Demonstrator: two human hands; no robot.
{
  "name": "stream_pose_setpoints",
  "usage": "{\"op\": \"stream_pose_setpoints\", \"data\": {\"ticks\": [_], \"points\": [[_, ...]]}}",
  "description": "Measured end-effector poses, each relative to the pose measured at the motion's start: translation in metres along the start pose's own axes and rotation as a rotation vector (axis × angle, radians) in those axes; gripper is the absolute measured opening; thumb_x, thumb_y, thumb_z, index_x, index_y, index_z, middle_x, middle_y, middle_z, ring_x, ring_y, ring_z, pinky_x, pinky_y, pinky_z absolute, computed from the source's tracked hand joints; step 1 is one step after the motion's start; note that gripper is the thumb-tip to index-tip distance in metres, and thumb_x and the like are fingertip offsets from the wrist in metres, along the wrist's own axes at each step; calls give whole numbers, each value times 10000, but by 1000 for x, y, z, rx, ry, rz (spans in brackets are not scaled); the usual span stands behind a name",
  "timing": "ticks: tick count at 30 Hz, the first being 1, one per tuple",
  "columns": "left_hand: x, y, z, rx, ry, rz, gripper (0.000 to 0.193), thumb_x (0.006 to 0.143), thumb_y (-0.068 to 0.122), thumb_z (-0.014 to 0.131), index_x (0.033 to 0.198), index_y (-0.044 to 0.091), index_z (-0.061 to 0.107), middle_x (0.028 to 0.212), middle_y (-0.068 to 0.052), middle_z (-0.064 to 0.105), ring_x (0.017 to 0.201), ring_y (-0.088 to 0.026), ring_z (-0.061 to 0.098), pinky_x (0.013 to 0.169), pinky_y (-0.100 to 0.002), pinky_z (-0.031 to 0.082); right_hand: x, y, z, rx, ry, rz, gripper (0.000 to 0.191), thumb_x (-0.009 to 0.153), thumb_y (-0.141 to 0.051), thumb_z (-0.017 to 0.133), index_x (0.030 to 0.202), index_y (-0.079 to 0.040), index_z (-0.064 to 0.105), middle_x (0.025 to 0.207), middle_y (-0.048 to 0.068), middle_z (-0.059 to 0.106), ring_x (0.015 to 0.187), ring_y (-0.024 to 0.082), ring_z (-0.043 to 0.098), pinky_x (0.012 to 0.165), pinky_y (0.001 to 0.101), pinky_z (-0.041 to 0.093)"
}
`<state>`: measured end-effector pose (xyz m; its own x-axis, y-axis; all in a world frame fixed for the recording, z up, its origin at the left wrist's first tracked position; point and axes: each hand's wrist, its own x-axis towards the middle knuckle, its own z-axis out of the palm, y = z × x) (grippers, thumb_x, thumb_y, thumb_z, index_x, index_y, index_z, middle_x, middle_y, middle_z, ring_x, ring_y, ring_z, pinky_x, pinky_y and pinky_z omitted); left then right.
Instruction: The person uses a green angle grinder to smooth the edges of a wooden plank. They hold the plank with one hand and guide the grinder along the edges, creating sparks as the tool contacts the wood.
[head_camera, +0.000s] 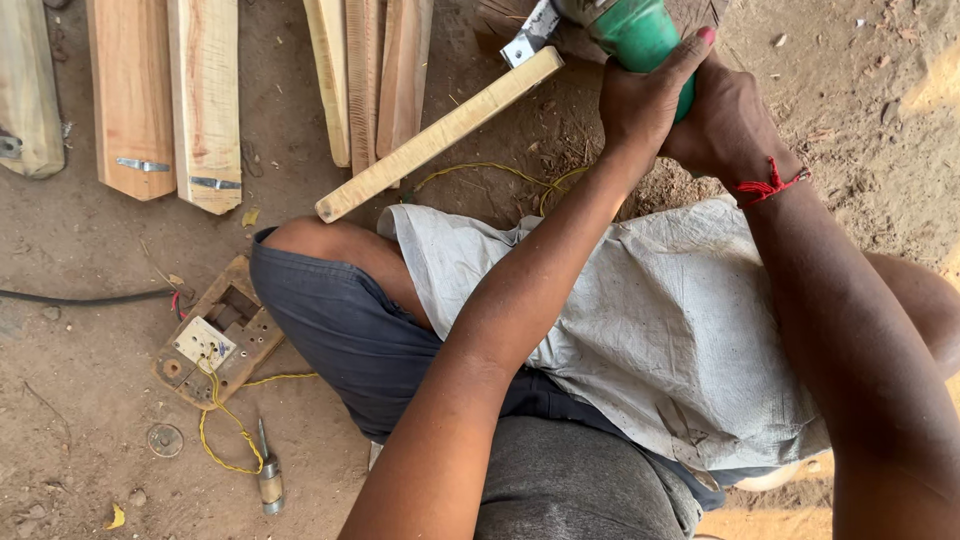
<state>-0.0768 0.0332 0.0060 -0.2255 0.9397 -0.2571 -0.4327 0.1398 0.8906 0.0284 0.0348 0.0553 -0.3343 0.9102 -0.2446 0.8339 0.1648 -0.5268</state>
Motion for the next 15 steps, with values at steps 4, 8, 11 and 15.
{"op": "stream_pose_setpoints", "data": {"ticks": [4,8,11,15], "points": [[5,9,4,-169,77,112,446,855,401,862,1026,-1,774,1016,-94,780,993,-159,743,936,-298,573,11,-4,-8,-67,-48,7,686,756,-267,903,1262,60,575,981,285,725,919,409,730,796,476,595],[13,16,4,44,102,-61,481,788,439,854,967,-6,816,956,-109,804,843,-184,765,802,-308,589,17,-2,-5,67,-9,66,665,744,-248,865,1260,66,586,1032,265,729,949,376,744,790,460,599],[16,22,4,73,146,-60,512,773,454,862,975,-14,805,959,-115,795,846,-197,759,809,-317,589,23,2,-6,68,-35,-41,640,726,-269,878,1215,66,638,1055,264,741,971,361,749,845,448,598],[18,28,-1,36,145,-67,543,759,472,874,958,-27,795,968,-141,792,848,-219,761,808,-345,600,29,-4,-3,-23,-78,37,611,726,-247,893,1165,98,646,1028,296,734,934,378,746,842,461,605]]}}
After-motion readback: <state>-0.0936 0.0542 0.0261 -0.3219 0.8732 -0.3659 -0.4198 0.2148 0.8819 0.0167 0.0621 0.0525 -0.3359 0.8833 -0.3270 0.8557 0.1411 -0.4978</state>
